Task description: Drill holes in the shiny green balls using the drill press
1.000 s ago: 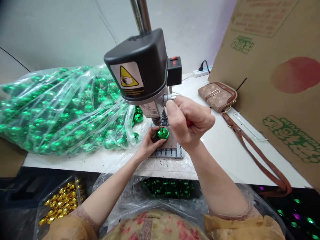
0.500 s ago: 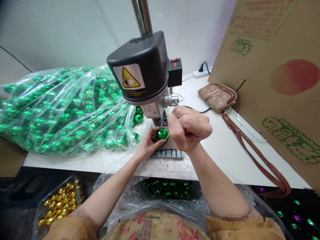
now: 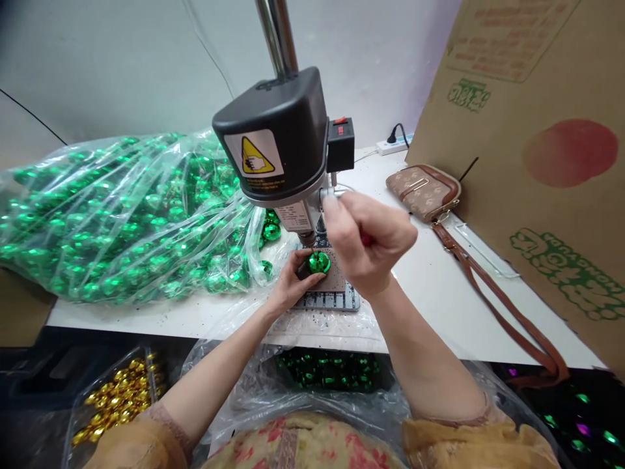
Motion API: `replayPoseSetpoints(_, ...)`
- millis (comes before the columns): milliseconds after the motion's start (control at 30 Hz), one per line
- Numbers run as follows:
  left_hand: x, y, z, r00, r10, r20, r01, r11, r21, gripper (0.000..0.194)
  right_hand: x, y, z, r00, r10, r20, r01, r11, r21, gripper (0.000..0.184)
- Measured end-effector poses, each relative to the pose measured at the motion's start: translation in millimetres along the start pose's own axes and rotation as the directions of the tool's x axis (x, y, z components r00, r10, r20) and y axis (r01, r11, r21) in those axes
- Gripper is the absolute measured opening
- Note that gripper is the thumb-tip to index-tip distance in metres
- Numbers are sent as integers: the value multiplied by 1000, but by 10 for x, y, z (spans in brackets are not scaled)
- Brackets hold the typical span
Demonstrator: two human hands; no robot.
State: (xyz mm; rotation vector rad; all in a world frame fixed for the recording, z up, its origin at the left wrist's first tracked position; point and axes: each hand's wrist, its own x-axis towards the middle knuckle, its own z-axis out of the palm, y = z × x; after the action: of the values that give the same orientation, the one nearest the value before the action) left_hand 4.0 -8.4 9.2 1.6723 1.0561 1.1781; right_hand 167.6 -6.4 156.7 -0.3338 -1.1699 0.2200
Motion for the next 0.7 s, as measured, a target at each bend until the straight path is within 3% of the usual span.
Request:
replayPoseSetpoints(100, -65, 41, 18, 995, 31, -98, -21, 995, 101, 47, 194, -55, 82, 996, 92, -17, -92, 995, -28, 52)
replayPoseSetpoints(200, -301, 129, 37, 975, 147, -164, -101, 960, 261, 40, 282, -56, 103, 993, 117, -14, -118, 991, -60, 49)
replayPoseSetpoints(233, -422, 169, 42, 970, 203, -134, -156, 941, 300, 39, 288, -55, 99, 993, 121, -11, -121, 990, -65, 48)
replayPoseSetpoints(300, -705, 253, 47, 945, 324, 30, -313, 880, 357, 42, 286, -61, 89, 992, 126, -4, -126, 990, -57, 48)
replayPoseSetpoints(333, -854, 292, 48, 911, 383, 152, -412, 829, 379, 44, 283, -68, 86, 992, 127, -2, -127, 991, -43, 49)
replayPoseSetpoints(400, -1131, 349, 44, 789, 449, 419, -606, 678, 416, 42, 283, -83, 85, 992, 128, 0, -128, 992, -15, 51)
replayPoseSetpoints(467, -1331, 368, 28, 650, 409, 640, -744, 515, 427, 36, 289, -90, 91, 992, 129, -7, -129, 992, -7, 52)
replayPoseSetpoints(533, -1397, 350, -18, 569, 353, 743, -803, 435, 407, 34, 296, -85, 102, 993, 117, -20, -118, 993, -18, 52)
replayPoseSetpoints(567, -1364, 329, -59, 563, 355, 746, -807, 429, 405, 35, 297, -80, 107, 994, 105, -25, -105, 994, -20, 51)
replayPoseSetpoints(600, -1282, 303, -115, 584, 378, 718, -797, 434, 420, 35, 298, -75, 111, 996, 88, -28, -88, 996, -18, 51)
replayPoseSetpoints(633, -1148, 274, -189, 631, 412, 658, -769, 447, 458, 31, 298, -70, 114, 997, 70, -29, -71, 997, -13, 50)
replayPoseSetpoints(700, -746, 210, -379, 765, 438, 471, -643, 480, 597, 22, 297, -64, 115, 998, 51, -23, -51, 999, -10, 49)
